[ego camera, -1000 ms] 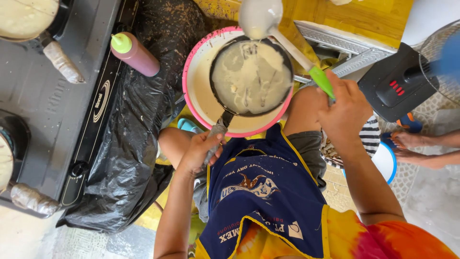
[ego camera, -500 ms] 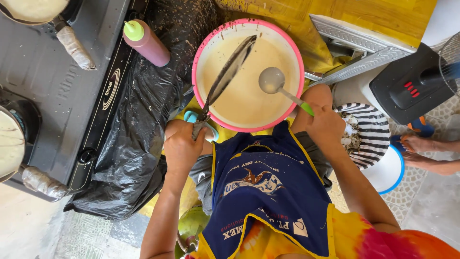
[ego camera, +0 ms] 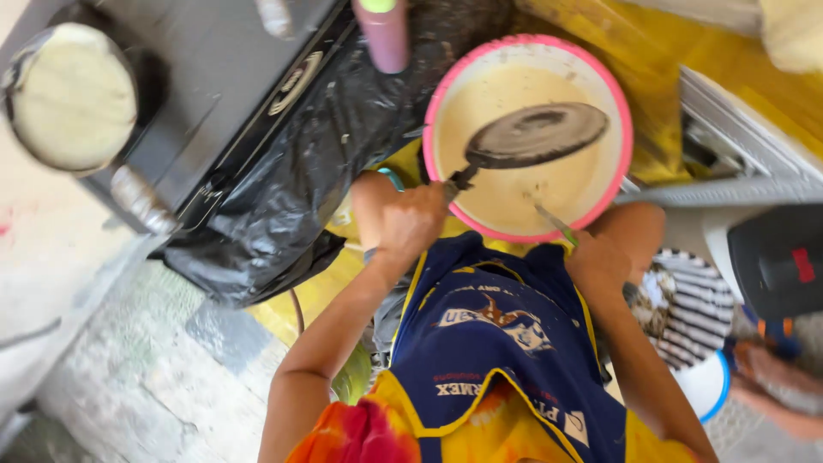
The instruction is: Making crepes by pouring batter into multiple pans, spreading it, and stacking the finished products.
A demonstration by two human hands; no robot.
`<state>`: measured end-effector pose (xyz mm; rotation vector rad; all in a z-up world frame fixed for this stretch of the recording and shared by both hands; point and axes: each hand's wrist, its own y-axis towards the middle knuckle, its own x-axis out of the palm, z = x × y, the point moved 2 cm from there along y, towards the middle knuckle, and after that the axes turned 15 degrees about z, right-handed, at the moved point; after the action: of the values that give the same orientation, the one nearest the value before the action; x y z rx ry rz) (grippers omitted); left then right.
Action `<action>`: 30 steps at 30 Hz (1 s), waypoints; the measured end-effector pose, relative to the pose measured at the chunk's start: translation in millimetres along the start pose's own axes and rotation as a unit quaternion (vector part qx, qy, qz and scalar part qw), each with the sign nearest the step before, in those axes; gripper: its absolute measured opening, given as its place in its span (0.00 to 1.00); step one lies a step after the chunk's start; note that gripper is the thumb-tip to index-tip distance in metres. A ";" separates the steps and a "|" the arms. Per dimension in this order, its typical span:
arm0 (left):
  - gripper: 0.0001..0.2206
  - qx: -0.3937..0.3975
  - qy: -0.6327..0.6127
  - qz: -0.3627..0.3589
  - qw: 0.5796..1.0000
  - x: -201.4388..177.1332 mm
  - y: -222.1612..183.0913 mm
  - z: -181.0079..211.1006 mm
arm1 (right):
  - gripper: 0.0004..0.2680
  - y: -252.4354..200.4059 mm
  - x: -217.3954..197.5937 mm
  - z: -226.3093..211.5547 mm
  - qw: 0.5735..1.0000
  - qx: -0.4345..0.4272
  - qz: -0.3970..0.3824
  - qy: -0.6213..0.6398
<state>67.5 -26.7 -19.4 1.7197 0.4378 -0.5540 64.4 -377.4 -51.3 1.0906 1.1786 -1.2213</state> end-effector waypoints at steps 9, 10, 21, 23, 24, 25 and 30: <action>0.15 -0.324 -0.222 -0.247 0.886 11.0 -16.7 23.6 | 0.23 30.9 -110.3 -59.3 0.970 0.021 -0.235 -0.062; 0.18 -0.419 -0.306 -0.308 0.798 10.9 -21.6 26.5 | 0.19 34.9 -98.6 -60.6 0.986 -0.079 -0.137 -0.058; 0.08 -0.671 -0.534 -0.183 0.481 -49.3 -47.9 15.2 | 0.41 28.9 -174.1 -580.0 0.505 -0.038 -0.572 0.645; 0.07 -0.702 -0.519 -0.151 0.465 -66.5 -40.0 -20.0 | 0.09 25.4 -179.3 -628.3 0.445 0.092 -0.592 0.666; 0.07 -0.703 -0.519 -0.148 0.464 -78.9 -38.2 -34.8 | 0.09 30.6 -202.2 -621.9 0.447 0.090 -0.593 0.664; 0.07 -0.717 -0.511 -0.133 0.454 -91.6 -37.4 -49.7 | 0.06 35.7 -225.5 -615.7 0.450 0.067 -0.591 0.667; 0.11 -0.750 -0.488 -0.003 0.446 -131.5 -36.2 -160.9 | 0.11 87.5 -293.6 -542.4 0.404 -0.014 -0.601 0.689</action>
<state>-39.6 139.0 55.3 -0.4853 -0.0550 -0.6760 124.1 194.3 189.0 1.0385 3.7779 -0.9150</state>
